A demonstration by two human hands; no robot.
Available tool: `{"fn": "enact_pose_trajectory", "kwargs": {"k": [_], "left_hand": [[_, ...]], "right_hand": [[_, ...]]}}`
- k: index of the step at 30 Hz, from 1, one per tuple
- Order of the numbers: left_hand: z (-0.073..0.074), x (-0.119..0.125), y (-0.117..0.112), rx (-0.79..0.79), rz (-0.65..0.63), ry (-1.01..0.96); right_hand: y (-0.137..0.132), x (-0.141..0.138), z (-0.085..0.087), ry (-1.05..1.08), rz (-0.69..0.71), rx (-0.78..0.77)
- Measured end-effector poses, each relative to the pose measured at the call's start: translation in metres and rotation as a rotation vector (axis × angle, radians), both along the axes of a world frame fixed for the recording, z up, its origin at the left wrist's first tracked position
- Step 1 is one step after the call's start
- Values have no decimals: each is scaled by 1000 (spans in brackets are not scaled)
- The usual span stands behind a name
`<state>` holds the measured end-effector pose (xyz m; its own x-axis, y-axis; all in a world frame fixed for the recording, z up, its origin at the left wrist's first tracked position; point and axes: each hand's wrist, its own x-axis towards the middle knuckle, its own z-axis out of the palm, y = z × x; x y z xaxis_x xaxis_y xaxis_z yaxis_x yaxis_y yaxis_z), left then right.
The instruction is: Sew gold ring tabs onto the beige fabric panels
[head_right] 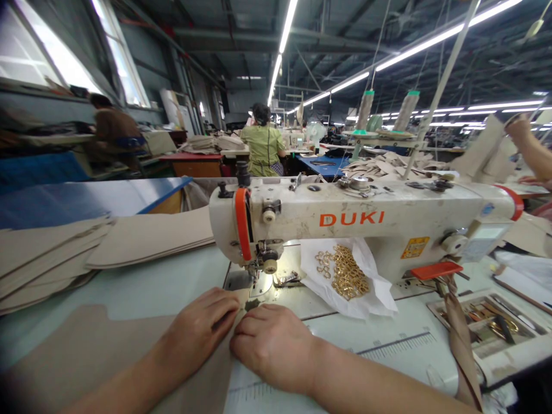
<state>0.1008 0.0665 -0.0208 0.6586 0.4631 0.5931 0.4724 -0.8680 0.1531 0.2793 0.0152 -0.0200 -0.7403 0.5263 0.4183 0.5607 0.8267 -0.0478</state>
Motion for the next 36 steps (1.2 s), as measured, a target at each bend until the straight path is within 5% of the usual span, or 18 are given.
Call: {"fn": "enact_pose_trajectory", "kwargs": {"k": [36], "left_hand": [[-2, 0, 0, -31, 1, 22]], "right_hand": [[-2, -3, 3, 39, -101, -39]]}}
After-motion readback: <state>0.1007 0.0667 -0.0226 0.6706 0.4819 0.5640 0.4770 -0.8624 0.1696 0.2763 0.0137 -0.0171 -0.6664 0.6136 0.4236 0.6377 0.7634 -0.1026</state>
